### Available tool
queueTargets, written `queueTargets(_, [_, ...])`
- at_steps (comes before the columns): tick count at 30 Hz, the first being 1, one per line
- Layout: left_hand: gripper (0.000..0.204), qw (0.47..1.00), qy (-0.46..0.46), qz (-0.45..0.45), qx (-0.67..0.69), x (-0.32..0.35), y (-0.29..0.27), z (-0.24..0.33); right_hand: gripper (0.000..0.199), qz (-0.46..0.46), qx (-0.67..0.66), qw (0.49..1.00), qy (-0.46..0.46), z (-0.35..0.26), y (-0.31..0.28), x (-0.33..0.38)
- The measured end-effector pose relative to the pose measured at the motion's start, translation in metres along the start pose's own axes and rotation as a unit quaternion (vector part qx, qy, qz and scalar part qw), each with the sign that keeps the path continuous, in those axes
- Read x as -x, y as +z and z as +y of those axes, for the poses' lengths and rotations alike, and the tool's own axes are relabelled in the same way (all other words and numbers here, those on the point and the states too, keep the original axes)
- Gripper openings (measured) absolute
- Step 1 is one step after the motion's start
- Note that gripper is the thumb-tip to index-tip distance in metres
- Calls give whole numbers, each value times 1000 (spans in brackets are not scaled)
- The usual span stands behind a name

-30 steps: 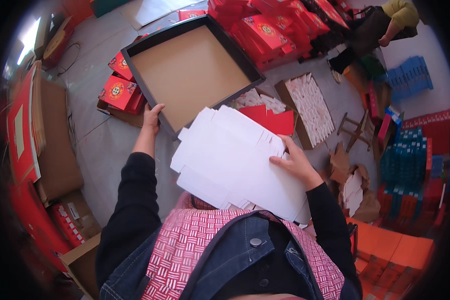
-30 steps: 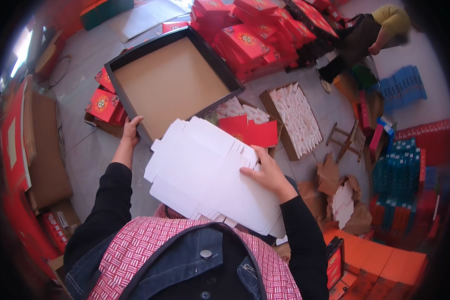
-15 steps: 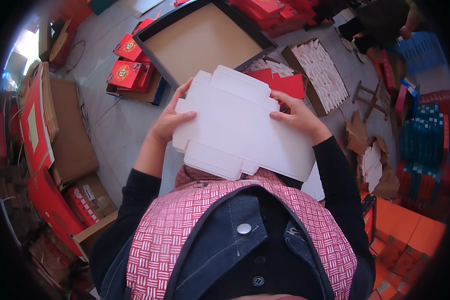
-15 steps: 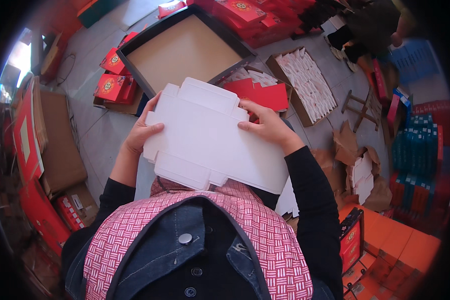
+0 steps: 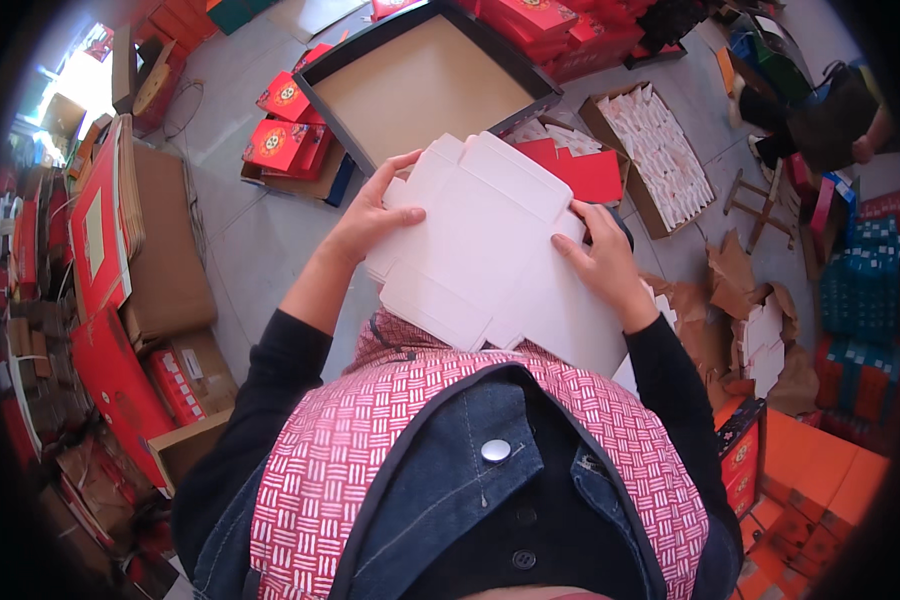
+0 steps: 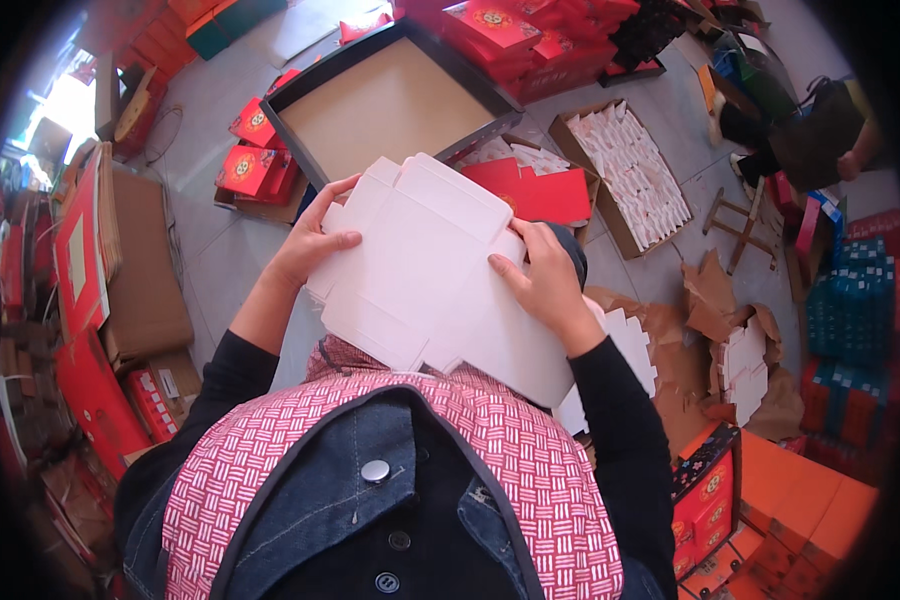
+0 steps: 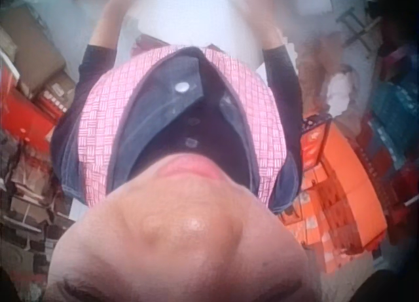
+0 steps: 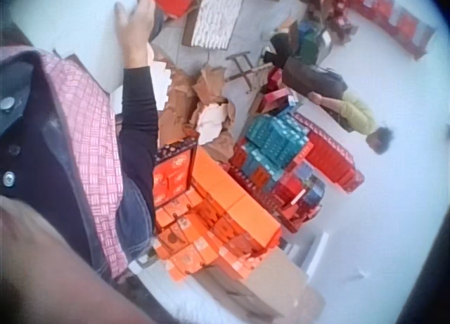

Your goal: The person assembles small red boxes by folding white cardboard blanks and inserting them into red printed covers. The person places the finished boxes into a black tray and continues the process with additional blanks.

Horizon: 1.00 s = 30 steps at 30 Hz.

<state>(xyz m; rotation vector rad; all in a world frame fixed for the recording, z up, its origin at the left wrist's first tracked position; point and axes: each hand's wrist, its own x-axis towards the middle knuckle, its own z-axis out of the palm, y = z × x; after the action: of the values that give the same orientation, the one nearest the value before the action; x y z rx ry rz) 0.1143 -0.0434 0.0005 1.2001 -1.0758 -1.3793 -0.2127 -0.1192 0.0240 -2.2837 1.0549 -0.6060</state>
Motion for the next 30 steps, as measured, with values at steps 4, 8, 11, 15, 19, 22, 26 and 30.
queueTargets(4, [75,993,62,-97,9,-9,10,20,50,113,-137,979,104,-1,-3,4])
queueTargets(8, [56,981,26,7,-190,-28,11,13,50,0,-80,996,40,-6,-20,-14])
queueTargets(11, [45,986,-20,81,-144,-18,8,2,48,110,-4,988,111,16,-45,16])
queueTargets(15, [47,990,2,80,-117,20,6,-15,34,250,-119,931,237,39,-68,93])
queueTargets(19, [51,980,7,99,-175,36,20,-8,31,294,-110,870,380,27,-32,175])
queueTargets(22, [52,974,-5,126,-190,30,26,-11,43,347,-280,772,453,-19,-9,179])
queueTargets(26, [59,939,15,96,-329,36,41,-9,56,301,-307,829,358,-44,3,163])
queueTargets(30, [60,932,5,101,-348,44,57,-1,59,278,-222,854,381,-49,3,160])
